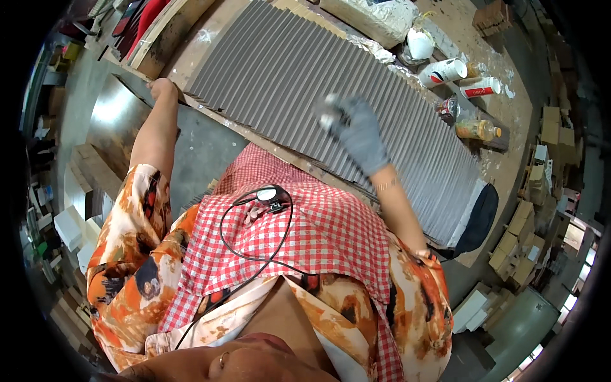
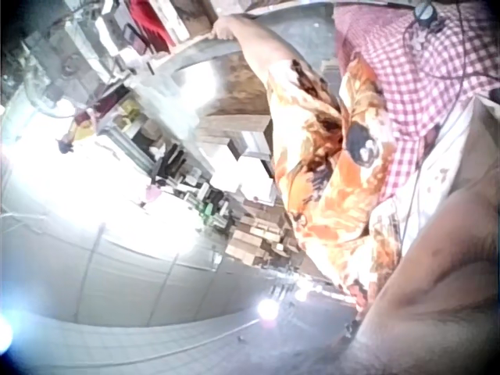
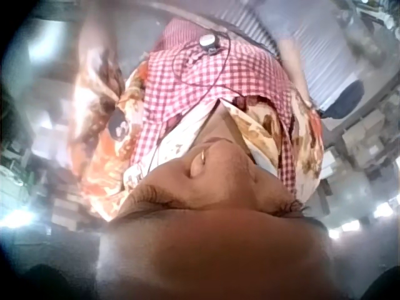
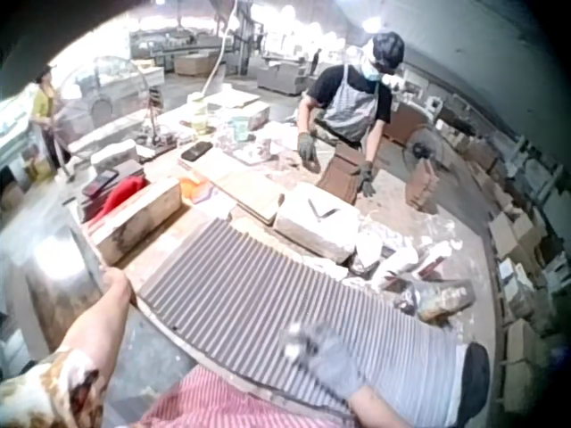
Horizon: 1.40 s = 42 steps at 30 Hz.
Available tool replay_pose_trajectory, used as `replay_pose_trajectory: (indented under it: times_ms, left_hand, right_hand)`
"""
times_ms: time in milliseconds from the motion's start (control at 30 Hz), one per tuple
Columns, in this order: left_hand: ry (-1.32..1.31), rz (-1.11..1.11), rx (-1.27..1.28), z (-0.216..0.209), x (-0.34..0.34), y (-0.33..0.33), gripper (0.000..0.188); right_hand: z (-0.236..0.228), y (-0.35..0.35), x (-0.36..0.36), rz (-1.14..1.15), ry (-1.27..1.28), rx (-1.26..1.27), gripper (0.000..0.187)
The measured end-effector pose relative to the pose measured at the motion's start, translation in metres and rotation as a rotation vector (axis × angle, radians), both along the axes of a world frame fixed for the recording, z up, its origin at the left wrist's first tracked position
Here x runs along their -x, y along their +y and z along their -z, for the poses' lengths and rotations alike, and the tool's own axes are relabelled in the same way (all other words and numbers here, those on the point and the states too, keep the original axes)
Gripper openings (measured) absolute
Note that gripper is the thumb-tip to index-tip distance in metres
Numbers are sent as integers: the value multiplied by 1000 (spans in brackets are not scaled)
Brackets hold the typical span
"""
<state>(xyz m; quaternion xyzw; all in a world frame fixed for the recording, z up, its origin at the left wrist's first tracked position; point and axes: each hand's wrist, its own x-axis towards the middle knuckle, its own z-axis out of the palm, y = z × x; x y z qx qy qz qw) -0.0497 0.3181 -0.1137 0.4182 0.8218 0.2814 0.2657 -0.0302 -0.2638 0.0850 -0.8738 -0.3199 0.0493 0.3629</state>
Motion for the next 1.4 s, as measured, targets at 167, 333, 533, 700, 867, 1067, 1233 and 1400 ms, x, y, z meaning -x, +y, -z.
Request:
replay_pose_trajectory:
  times_ms: [167,333,533,700,867,1067,1233,1400]
  left_hand:
    - [17,7,-8,6,-6,3,71]
    - [61,39,7,6,0,6,71]
    - [15,21,19,0,-5,2,70]
    - [78,88,1,-8,3,-8,68]
    - [35,58,-13,-20,-2,-25,67]
    - [6,32,-25,-20,-2,-33,68]
    - [-27,72,-74,-23,-3,-33,68]
    - [-62,80,-61,-31,-3,-63,66]
  right_hand:
    - [29,-28,84,-86,279,-140,48]
    - [20,-23,61,-28,118,34,43]
    - [-2,-9,31,-70,43,-22,38]
    - [15,-16,66,-151,158,-30,39]
    - [29,-11,-10,-28,-134,6,39]
    - [-5,69,-30,-184,-82,-112,39]
    - [15,125,5,-472,-114,-17,37]
    - [15,107,-60,-257,-214,-108,30]
